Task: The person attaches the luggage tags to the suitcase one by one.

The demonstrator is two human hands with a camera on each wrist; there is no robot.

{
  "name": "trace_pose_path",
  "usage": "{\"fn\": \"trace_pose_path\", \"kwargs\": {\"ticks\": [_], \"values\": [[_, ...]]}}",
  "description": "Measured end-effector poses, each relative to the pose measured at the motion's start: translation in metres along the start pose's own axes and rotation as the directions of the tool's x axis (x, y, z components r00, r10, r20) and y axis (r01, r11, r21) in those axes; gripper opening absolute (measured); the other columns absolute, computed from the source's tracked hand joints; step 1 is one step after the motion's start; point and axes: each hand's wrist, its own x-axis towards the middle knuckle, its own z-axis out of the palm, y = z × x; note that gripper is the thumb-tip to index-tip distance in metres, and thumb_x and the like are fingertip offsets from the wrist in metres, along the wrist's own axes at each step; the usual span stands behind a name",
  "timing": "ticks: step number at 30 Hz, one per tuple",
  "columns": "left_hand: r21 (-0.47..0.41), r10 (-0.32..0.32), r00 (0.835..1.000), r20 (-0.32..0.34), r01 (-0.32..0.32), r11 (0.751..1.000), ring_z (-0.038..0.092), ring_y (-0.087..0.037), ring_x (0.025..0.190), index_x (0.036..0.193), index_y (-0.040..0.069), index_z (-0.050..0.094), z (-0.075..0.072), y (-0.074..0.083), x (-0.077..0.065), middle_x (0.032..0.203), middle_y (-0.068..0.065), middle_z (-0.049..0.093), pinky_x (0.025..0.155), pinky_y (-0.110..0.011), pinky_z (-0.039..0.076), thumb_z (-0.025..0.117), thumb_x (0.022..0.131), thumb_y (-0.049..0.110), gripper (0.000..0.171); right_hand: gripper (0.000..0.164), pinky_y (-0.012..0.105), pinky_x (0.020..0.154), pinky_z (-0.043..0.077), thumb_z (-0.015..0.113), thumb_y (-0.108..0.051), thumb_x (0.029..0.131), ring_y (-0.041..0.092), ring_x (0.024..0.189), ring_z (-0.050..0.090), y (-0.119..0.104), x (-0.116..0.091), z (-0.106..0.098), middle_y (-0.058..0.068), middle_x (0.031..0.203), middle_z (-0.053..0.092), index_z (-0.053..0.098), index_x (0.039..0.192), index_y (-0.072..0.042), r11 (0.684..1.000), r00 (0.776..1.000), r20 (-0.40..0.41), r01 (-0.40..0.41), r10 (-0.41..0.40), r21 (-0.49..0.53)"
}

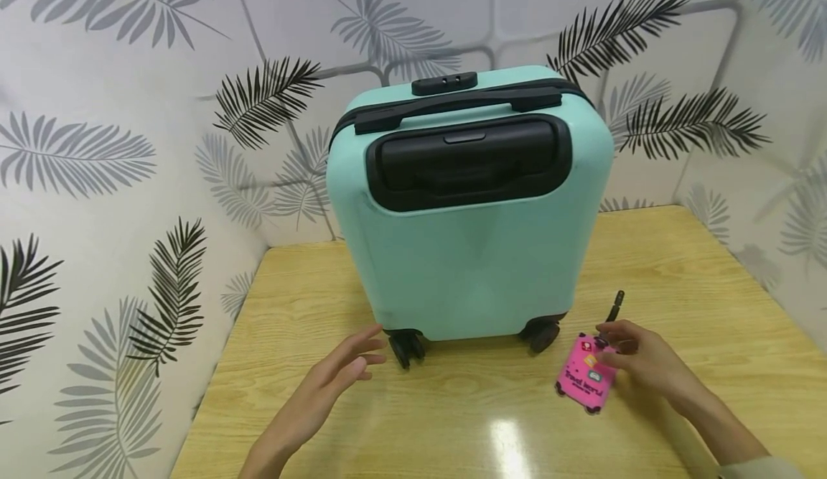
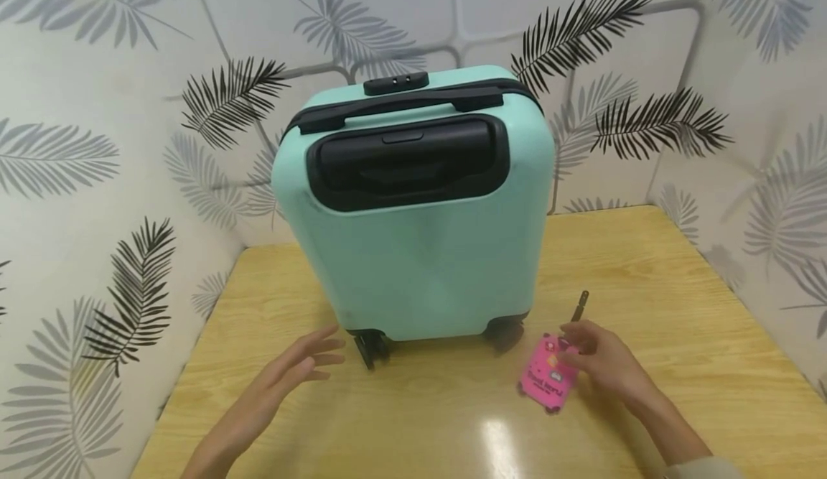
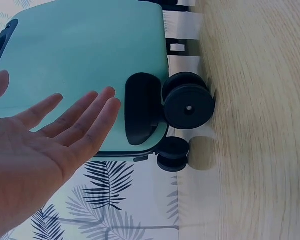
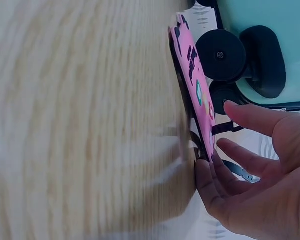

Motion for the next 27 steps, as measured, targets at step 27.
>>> {"fn": "trace_pose_path", "kwargs": {"ticks": [27], "values": [[-0.034, -0.015, 1.000, 0.017, 0.016, 0.999, 0.055, -0.027, 0.138, 0.162, 0.021, 0.037, 0.003, 0.000, 0.002, 0.154, -0.005, 0.052, 0.108, -0.031, 0.048, 0.039, 0.115, 0.024, 0.047, 0.028, 0.026, 0.067, 0.043, 0.071, -0.010, 0.097, 0.020, 0.088, 0.054, 0.001, 0.008, 0.010, 0.009, 0.099, 0.060, 0.062, 0.118, 0.006, 0.999, 0.998, -0.068, -0.020, 0.017, -0.035]]}}
